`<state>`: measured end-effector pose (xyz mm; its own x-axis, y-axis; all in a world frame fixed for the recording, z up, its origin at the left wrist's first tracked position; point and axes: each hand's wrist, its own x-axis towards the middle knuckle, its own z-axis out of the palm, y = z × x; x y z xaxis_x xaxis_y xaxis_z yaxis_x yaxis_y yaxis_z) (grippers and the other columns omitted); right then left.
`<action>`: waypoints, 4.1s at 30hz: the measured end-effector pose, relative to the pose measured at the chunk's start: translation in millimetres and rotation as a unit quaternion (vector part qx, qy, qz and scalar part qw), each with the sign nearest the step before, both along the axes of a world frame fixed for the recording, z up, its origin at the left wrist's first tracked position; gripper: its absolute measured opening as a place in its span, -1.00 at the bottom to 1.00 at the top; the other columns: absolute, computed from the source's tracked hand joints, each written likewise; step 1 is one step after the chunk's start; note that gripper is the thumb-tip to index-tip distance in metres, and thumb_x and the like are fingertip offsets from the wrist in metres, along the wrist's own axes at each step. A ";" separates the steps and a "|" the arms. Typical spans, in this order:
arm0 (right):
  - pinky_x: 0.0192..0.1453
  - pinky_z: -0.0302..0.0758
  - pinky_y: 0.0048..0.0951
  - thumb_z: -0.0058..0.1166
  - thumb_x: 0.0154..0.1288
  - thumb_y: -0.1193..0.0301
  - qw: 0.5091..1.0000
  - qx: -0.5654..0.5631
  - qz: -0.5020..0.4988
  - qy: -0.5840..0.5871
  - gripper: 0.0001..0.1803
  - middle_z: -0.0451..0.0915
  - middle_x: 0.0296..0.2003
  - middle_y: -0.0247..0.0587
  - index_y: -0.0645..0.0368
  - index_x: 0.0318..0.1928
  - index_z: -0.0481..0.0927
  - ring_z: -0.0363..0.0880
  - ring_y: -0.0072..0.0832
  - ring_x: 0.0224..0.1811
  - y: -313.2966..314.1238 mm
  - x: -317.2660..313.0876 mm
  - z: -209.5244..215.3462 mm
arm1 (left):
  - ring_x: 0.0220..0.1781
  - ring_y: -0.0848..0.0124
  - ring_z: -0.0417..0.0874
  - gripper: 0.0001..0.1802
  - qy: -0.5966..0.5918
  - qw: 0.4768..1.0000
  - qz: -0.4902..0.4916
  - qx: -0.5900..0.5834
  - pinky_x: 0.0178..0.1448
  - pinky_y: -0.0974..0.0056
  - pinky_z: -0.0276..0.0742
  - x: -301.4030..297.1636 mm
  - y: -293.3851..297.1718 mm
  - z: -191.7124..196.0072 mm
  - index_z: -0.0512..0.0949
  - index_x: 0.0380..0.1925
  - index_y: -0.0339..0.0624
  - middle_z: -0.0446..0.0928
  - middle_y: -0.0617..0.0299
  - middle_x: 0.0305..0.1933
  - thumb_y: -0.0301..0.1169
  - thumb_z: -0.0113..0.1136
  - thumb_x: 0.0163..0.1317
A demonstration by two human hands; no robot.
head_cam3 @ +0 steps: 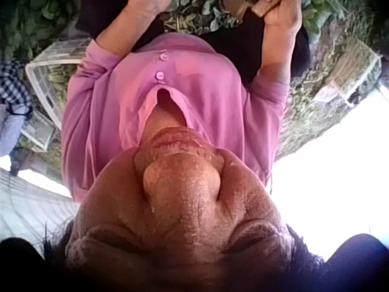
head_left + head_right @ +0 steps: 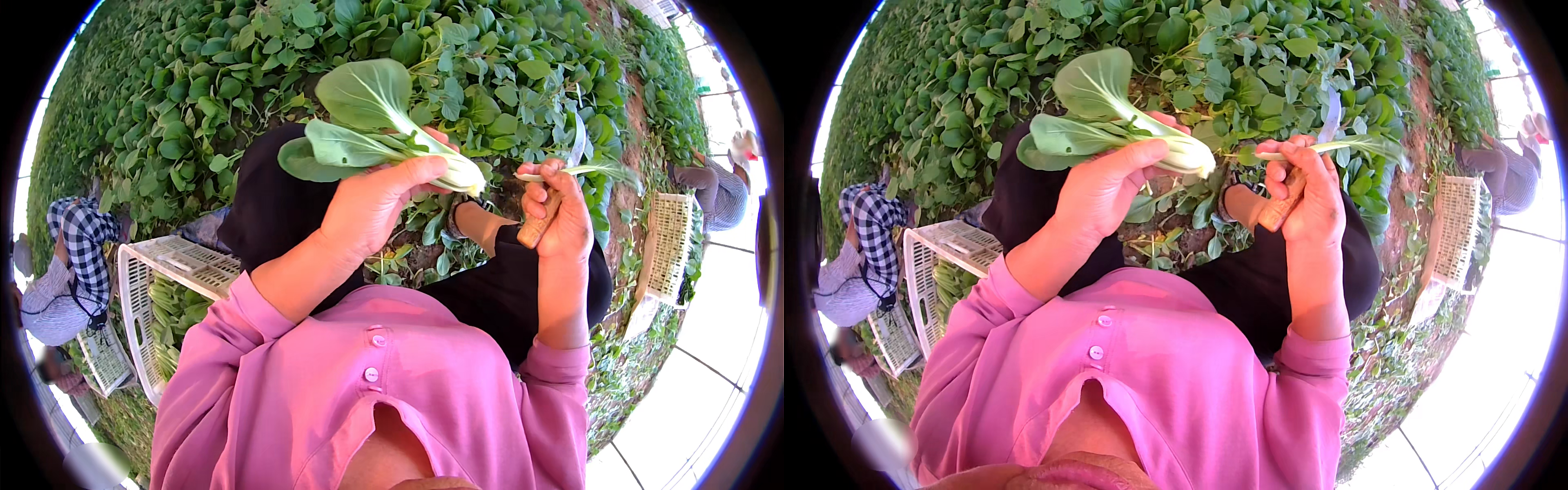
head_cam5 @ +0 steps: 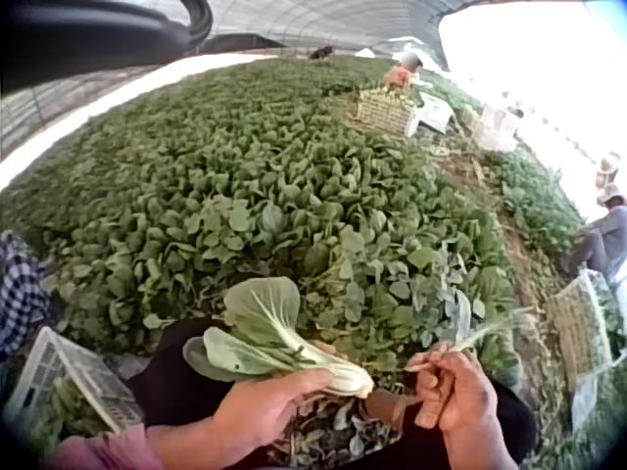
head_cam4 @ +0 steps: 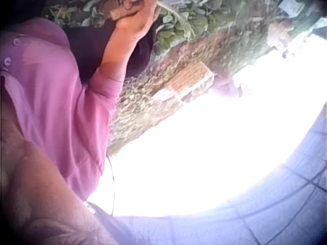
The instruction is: The person harvests bok choy from the ground using a small curved blade, trimming the roots of each plant and placing them into a white plastic basket.
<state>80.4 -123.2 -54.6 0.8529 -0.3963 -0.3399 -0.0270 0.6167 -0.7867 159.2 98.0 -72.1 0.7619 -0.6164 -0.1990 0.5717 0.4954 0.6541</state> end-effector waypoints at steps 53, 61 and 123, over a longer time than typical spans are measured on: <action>-0.39 0.52 -0.34 0.20 -0.17 0.54 0.610 -0.768 -0.168 -0.101 -0.55 0.56 -0.30 -0.16 0.28 -0.12 0.54 0.59 -0.24 -0.40 -55.8 -136.3 3.0 | -0.70 0.38 0.43 -0.66 -0.117 0.811 -0.545 0.177 -0.59 0.37 0.32 -59.4 -163.0 99.3 0.51 -0.22 -0.39 0.56 -0.04 -0.53 -0.42 0.24 -0.01; -0.21 0.51 -0.28 0.13 -0.08 0.50 0.555 -0.808 -0.198 -0.002 -0.57 0.55 -0.17 -0.04 0.27 -0.08 0.52 0.59 -0.15 -0.23 -57.1 -168.3 6.6 | -0.73 0.41 0.40 -0.66 0.021 0.768 -0.638 0.052 -0.67 0.41 0.27 -83.6 -173.8 73.7 0.50 -0.21 -0.47 0.54 -0.06 -0.53 -0.45 0.17 0.01; -0.67 0.34 -0.48 -0.22 0.51 0.20 0.913 0.124 -0.292 0.257 -0.60 0.59 -0.60 -0.07 0.27 -0.32 0.50 0.38 -0.49 -0.76 -274.4 -171.5 -397.6 | -0.11 0.01 0.59 -0.77 -0.786 0.324 -0.518 0.099 -0.11 0.02 0.52 -26.1 -500.5 -264.6 0.42 -0.34 -0.31 0.27 0.25 0.39 -0.55 0.09 -0.09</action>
<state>-91.1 -397.6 -452.2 0.2233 -0.5882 -0.7773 0.0369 0.8019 -0.5963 133.1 -402.4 -336.7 -0.5756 -0.7973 -0.1814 -0.7518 0.4288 0.5009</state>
